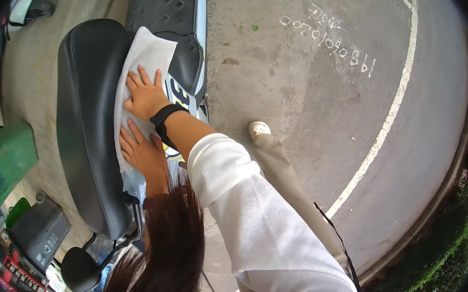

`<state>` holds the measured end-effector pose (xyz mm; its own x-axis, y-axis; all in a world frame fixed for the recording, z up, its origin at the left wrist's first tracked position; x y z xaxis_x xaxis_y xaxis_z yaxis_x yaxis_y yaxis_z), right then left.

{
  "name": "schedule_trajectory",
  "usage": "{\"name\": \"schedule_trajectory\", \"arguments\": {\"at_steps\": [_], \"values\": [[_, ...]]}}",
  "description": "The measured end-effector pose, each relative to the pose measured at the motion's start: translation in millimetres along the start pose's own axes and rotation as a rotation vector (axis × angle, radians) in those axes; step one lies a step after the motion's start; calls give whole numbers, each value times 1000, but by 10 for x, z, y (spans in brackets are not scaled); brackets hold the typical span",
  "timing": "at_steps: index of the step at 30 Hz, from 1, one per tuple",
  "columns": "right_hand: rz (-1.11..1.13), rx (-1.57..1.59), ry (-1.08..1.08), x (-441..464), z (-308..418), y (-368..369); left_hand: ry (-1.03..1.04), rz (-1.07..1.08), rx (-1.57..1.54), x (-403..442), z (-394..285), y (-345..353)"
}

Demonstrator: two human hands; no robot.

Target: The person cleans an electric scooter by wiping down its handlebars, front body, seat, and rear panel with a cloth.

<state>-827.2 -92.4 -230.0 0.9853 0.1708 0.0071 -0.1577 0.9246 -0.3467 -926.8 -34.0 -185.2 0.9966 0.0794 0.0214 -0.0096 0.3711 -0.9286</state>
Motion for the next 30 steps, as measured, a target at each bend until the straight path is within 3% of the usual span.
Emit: {"name": "schedule_trajectory", "arguments": {"at_steps": [4, 6, 9, 11, 14, 16, 18, 19, 23, 28, 30], "values": [[39, 11, 138, -467, -159, 30, 173, 37, 85, -383, 3, 85], [43, 64, 213, -924, -268, 174, 165, 210, -6, -755, 60, 161], [-51, 298, 413, -1871, -384, 583, 250, 252, 42, -1273, 271, 532], [-34, 749, 676, -2470, -546, 959, 226, 208, 95, -1248, 303, 504], [-274, 718, 686, -2819, -581, 1357, 222, 138, 176, -1195, 317, 445], [-295, 617, 690, -2685, -617, 1433, 230, 111, 230, -1155, 312, 417], [-256, 313, 419, -2228, -366, 1093, 216, 72, 258, -1111, 317, 384], [-330, 429, 481, -1907, -156, 709, 207, 51, 266, -1085, 318, 369], [-313, 240, 92, -891, 156, 260, 156, -15, 289, -956, 311, 319], [-289, 280, 87, -547, -175, 124, 172, -252, 278, -569, -3, 247], [-252, 296, 192, -673, -401, 132, 220, -202, 345, -612, -77, 316]]}}
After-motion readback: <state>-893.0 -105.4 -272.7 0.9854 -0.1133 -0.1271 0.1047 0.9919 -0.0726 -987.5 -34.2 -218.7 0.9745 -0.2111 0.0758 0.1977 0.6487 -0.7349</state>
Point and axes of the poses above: each hand's wrist, its own x-axis towards the middle knuckle, its own y-axis out of the palm, z = x × y, the point moved 5 cm from there along x, towards the middle knuckle, and after that the axes turned 15 degrees about x, right-handed, at the moved point
